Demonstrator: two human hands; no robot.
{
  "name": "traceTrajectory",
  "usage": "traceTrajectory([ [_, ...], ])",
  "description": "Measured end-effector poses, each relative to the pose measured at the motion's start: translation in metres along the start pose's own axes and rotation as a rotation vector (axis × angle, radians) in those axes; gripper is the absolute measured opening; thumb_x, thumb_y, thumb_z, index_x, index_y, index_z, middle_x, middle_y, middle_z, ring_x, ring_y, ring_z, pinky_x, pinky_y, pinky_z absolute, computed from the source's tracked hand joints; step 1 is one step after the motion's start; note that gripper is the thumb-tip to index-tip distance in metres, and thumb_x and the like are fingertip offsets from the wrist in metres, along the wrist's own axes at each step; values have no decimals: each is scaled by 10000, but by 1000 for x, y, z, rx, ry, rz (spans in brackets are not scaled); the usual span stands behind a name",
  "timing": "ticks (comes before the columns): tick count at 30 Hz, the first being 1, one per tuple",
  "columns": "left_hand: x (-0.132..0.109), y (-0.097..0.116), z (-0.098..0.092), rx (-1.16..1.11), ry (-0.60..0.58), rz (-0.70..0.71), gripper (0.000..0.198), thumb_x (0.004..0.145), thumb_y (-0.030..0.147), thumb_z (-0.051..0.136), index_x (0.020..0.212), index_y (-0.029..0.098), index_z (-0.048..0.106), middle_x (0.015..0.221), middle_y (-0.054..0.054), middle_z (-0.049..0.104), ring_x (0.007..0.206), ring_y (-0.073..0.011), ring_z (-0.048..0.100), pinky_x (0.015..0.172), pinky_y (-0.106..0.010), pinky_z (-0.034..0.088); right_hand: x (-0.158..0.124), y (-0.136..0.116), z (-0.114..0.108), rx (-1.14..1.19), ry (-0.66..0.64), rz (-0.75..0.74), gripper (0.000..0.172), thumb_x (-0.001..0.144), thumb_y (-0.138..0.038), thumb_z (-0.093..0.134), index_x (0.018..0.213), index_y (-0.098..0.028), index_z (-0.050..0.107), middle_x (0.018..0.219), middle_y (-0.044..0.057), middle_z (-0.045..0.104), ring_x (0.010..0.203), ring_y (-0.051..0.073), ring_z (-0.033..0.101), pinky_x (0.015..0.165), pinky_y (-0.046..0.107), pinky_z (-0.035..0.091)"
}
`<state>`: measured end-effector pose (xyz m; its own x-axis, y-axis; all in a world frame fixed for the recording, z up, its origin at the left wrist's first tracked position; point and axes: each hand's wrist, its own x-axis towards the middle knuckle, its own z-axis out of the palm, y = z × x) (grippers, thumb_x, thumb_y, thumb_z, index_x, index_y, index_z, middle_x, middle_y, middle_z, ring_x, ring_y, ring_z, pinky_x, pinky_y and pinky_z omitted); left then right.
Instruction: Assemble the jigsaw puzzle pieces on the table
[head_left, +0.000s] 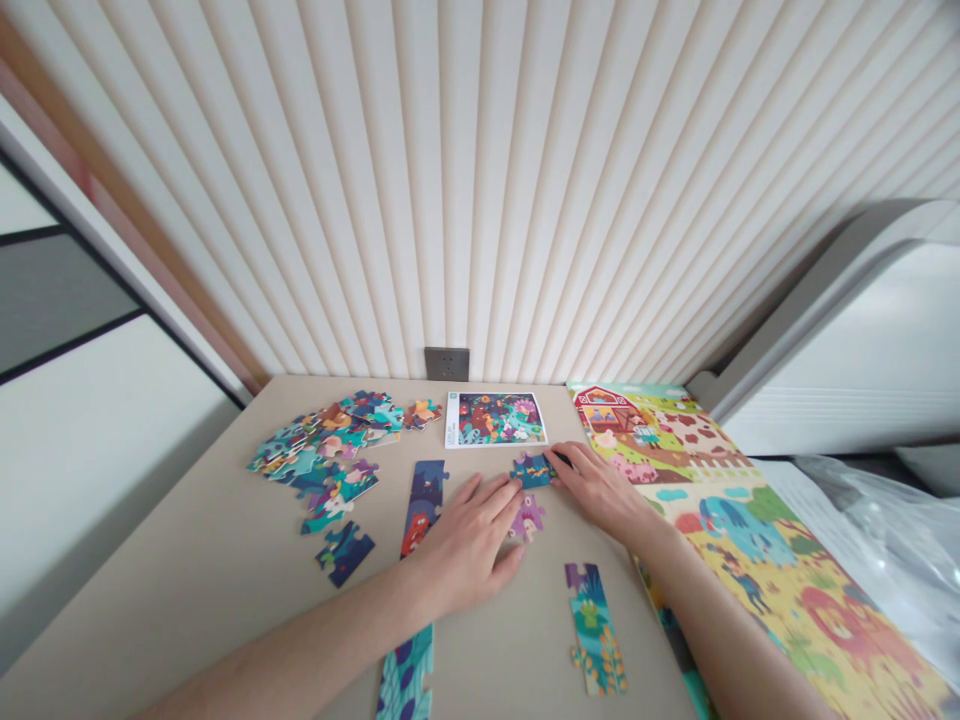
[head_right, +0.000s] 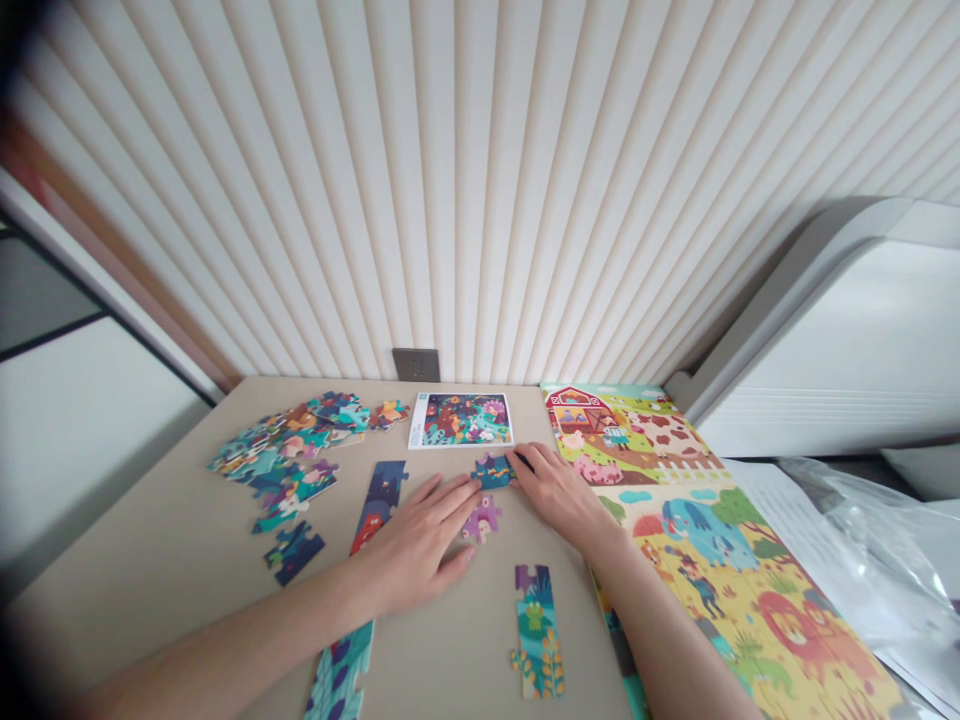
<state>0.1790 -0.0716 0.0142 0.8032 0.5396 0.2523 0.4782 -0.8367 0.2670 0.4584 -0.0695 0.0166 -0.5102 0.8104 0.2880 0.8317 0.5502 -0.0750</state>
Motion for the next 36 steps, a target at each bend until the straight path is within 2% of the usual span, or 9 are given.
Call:
traceTrajectory([
  [4,-1,0,2,-22,15,-3,542,1005,413,489,1490,172,467,1543,-115,497,1461,-295,403,1247,-506,266,-3,4,-1,0,16,28,440,1044,-270,495,1484,-268,505,1348,135,608,1244,288,595,1039,471,539],
  [10,-1,3,-1,-15,46,-47,569,971,410,545,1476,159,471,1495,-159,497,1425,-334,426,1218,-519,334,-14,20,3,-105,-3,181,361,1030,-284,507,1372,-243,616,1307,161,633,1196,326,615,1020,552,508],
  [16,-2,4,0,3,55,-80,602,944,404,576,1463,117,471,1471,-192,498,1404,-357,439,1210,-519,354,-10,3,-9,-12,-6,102,388,1044,-293,486,1420,-266,575,1474,110,581,1412,293,479,1200,589,304],
  [19,-2,2,2,14,50,-73,630,950,426,567,1483,113,447,1520,-194,471,1433,-360,416,1221,-527,332,-3,-16,-16,109,-45,11,347,1046,-258,466,1343,-291,643,1378,83,661,1331,256,565,1172,553,357],
  [23,-2,1,4,26,46,-44,603,990,429,505,1504,124,425,1574,-174,432,1484,-342,358,1235,-536,297,2,-27,-21,219,-68,-17,271,1042,-289,493,1106,-278,756,1095,69,759,1047,215,690,1016,457,499],
  [26,-1,3,1,15,74,-35,511,987,394,507,1441,160,494,1539,-158,470,1461,-339,386,1221,-551,312,0,-24,-20,253,-38,-8,289,1035,-283,504,1215,-283,729,1167,86,744,1101,226,677,992,436,520],
  [30,1,9,-6,-25,96,-9,337,970,330,528,1270,195,601,1282,-131,608,1287,-312,528,1185,-538,365,-3,-19,-12,211,-15,-7,334,1022,-279,528,1318,-310,679,1382,88,653,1283,258,594,1071,480,476],
  [33,2,12,-11,-40,67,32,306,969,324,536,1233,192,618,1168,-112,622,1197,-287,560,1165,-501,394,0,-25,-6,148,-16,87,268,1010,-359,577,1228,-305,724,1241,86,707,1153,260,648,1004,468,508],
  [36,2,13,-15,-40,35,65,312,974,359,541,1223,194,630,1192,-117,614,1227,-294,541,1166,-492,390,6,-36,-4,96,-8,180,287,994,-437,603,1182,-263,731,1038,91,726,1004,265,661,927,454,523],
])
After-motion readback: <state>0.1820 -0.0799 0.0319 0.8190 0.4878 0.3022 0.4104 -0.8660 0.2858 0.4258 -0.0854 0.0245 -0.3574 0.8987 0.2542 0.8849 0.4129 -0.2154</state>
